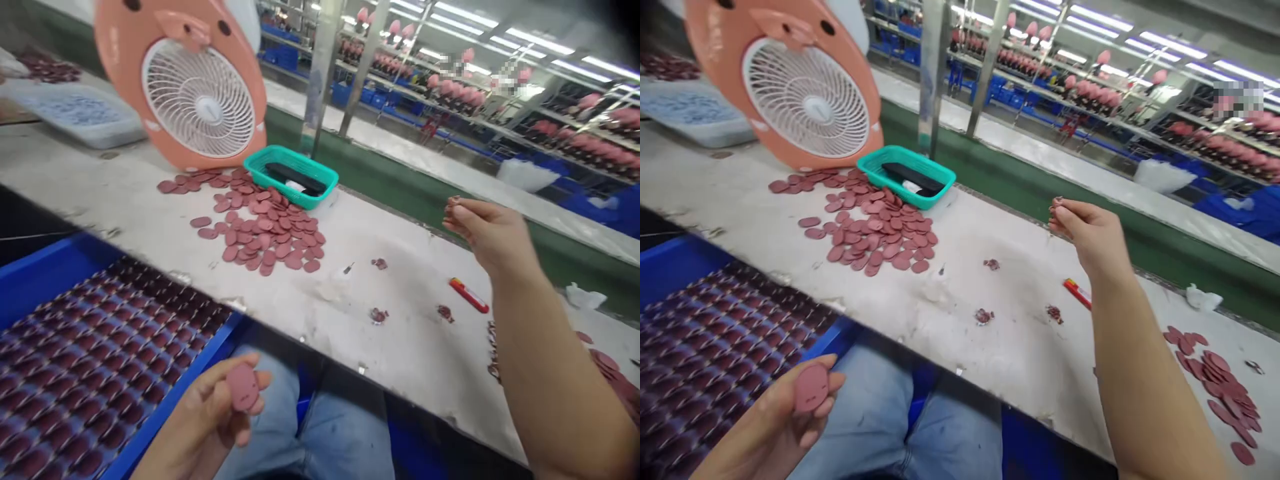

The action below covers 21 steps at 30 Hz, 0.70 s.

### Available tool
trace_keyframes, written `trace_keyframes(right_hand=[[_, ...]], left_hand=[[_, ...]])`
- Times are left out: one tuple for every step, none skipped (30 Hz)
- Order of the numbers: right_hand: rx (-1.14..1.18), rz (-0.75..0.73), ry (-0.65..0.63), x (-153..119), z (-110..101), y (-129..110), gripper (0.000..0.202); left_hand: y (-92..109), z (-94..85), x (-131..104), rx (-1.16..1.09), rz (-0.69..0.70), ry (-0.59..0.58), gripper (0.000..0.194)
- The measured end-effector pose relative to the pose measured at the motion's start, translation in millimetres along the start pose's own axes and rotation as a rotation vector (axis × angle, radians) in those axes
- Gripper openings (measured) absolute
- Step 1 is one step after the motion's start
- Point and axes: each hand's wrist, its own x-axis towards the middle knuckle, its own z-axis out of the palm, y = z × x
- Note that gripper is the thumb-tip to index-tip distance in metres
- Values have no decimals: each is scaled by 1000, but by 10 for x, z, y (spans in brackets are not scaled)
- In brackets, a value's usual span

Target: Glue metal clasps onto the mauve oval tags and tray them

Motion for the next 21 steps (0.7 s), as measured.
trace_keyframes(right_hand=[[72,-24,-36,-249,22,-143,24],[127,-36,-87,-524,57,-289,28],[188,-42,-151,-820,110,-434,31],[287,-42,-244,-1124,182,-569,33],[338,-32,-383,-1425,273,-689,29],[390,-43,-515,-1707,376,-789,21],[478,-55,-608,-1960,487,-867,12],[528,-31,-684,-2175,596,-922,16],[547,-45,-739,-2347,698,-959,21],[548,-64,-772,-2476,785,-980,24],[530,-84,-794,-2566,856,-989,26],[504,-107,-809,-2623,908,-992,27],[477,-119,-819,-2656,942,-993,26],[455,-123,-828,-2673,961,-994,26],[434,-124,-838,-2682,967,-998,27],[410,-130,-845,-2686,966,-1005,27],[384,-146,-847,-2691,960,-1015,27],[362,-173,-839,-2697,954,-1027,27],[342,-204,-831,-2704,949,-1040,25],[328,-236,-821,-2711,948,-1051,23],[317,-262,-813,-2716,949,-1061,21]], left_hand=[[-7,24,-68,-24,7,10,51],[-8,44,-127,-38,6,1,51],[-3,52,-176,-48,-3,-28,50],[3,47,-216,-58,-12,-67,49],[9,26,-248,-63,-24,-106,48],[13,-9,-271,-63,-41,-142,46],[14,-54,-286,-58,-59,-173,44],[12,-105,-293,-43,-74,-207,42],[7,-157,-293,-22,-78,-244,41],[0,-207,-290,3,-72,-288,40],[-8,-251,-285,24,-56,-332,38],[-15,-287,-281,42,-39,-372,37],[-22,-314,-278,55,-28,-399,37],[-28,-334,-277,62,-27,-409,37],[-32,-346,-279,65,-35,-406,37],[-36,-352,-283,65,-46,-400,37],[-39,-355,-287,66,-56,-394,37],[-42,-356,-292,66,-60,-395,37],[-44,-356,-296,65,-58,-401,36],[-47,-355,-297,62,-54,-406,34],[-50,-355,-297,58,-55,-408,33]])
